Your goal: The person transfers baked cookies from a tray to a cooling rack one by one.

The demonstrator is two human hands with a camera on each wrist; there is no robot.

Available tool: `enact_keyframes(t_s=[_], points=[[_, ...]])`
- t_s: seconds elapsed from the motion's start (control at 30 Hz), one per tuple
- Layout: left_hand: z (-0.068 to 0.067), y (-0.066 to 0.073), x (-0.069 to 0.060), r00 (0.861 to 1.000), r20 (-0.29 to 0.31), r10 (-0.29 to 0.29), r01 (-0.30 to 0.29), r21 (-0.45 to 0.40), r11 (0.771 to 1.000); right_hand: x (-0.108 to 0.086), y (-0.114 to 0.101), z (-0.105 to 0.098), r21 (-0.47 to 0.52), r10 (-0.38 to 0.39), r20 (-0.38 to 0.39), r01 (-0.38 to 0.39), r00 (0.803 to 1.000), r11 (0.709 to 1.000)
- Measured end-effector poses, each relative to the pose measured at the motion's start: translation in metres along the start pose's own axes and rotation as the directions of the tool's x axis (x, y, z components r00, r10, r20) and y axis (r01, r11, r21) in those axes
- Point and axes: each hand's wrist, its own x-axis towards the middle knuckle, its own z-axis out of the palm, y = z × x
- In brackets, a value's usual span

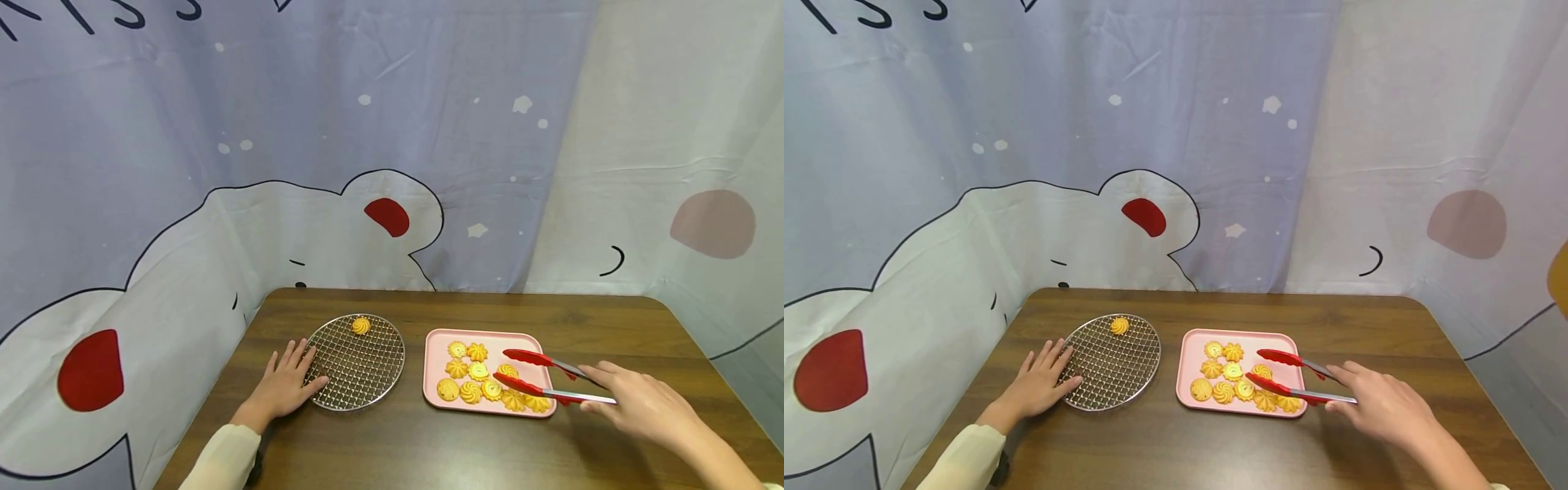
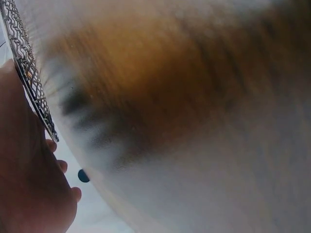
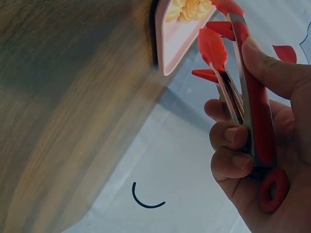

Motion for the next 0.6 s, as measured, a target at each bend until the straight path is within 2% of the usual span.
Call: enact_keyframes(t_s=[0.3, 0.6], points=[[-0.001, 0.001, 0.0, 1.0, -0.01, -0.001, 0.0, -0.01, 1.0, -0.001, 0.007, 0.003, -0.014, -0.007, 0.016, 0.007, 1.0, 1.0], [0.003, -0.001, 0.001, 1.0, -0.024, 0.02, -0.02, -0.018, 1.0, 0.006, 0.012, 0.0, -0.011, -0.014, 0.076, 0.015, 0.997, 1.0]])
